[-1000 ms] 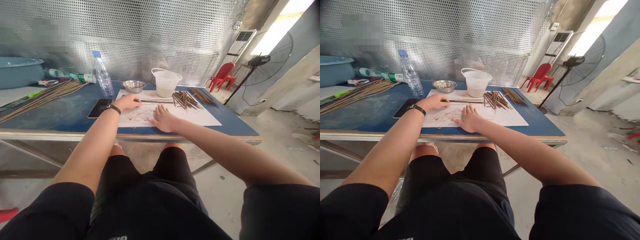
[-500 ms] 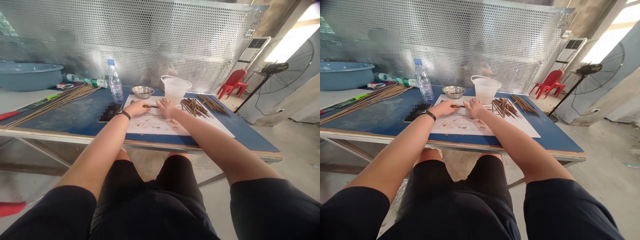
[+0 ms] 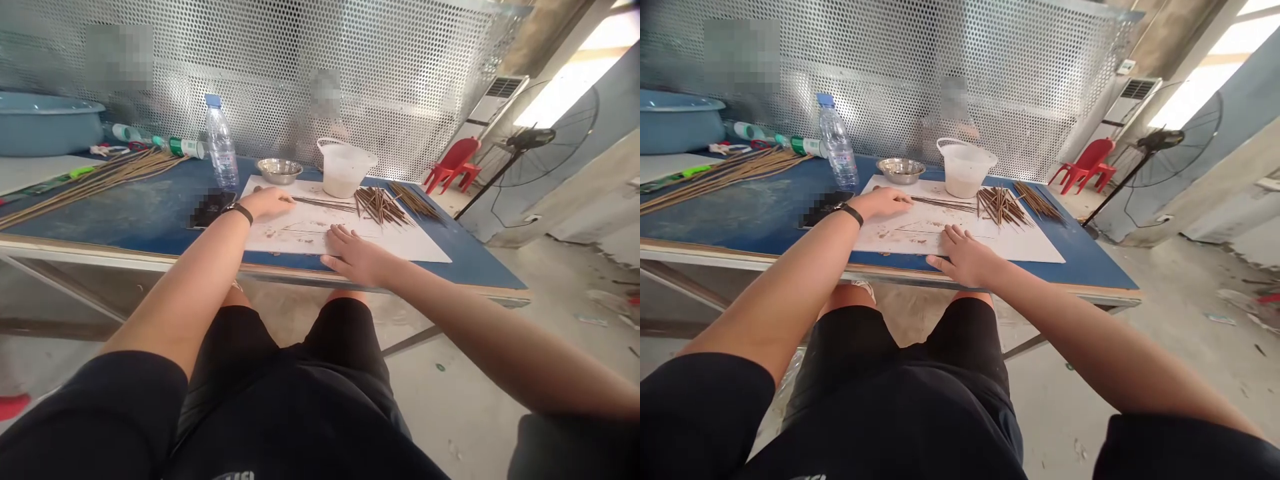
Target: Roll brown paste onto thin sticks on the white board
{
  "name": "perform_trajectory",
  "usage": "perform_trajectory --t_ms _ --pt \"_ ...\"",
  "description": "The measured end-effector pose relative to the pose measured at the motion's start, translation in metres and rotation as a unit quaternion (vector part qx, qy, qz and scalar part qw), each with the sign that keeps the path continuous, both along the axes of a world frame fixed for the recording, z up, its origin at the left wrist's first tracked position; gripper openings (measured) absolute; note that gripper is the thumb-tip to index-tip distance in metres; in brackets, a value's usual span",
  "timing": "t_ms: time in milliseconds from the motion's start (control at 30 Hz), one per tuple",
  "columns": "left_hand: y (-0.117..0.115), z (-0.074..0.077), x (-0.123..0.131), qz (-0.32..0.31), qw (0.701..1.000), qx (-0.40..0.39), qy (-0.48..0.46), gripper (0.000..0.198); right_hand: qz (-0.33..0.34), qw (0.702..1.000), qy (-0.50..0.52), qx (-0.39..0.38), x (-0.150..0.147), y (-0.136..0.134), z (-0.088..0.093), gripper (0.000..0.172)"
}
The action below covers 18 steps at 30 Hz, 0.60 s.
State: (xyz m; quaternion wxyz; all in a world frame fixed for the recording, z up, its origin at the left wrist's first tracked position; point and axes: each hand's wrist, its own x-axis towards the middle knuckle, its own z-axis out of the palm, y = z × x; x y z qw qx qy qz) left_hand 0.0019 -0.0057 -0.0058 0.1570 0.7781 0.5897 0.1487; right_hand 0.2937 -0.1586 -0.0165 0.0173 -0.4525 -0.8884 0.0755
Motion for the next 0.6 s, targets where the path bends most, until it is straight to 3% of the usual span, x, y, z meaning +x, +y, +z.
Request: perform_trajectory --t_ms 200,400,500,600 --pt "0.001 -0.001 -0.002 -0.009 1.000 0.006 -0.015 0.055 -0.036 0.999 0.008 -0.005 -0.020 0.046 -0.002 0.122" --pt "0.008 -0.004 -0.005 -0.030 0.999 -0.002 -0.026 0.047 -0.091 0.996 -0.010 -0.012 -0.036 0.098 -0.003 0.104" --pt "0.010 -0.005 -0.006 -0.033 0.999 -0.005 -0.035 0.047 -0.076 0.997 -0.022 -0.012 -0.032 0.095 -0.002 0.105" --pt "0.010 -0.006 -0.006 -0.020 0.999 -0.004 -0.040 0.048 -0.032 0.999 -0.017 -0.021 -0.019 0.067 0.003 0.113"
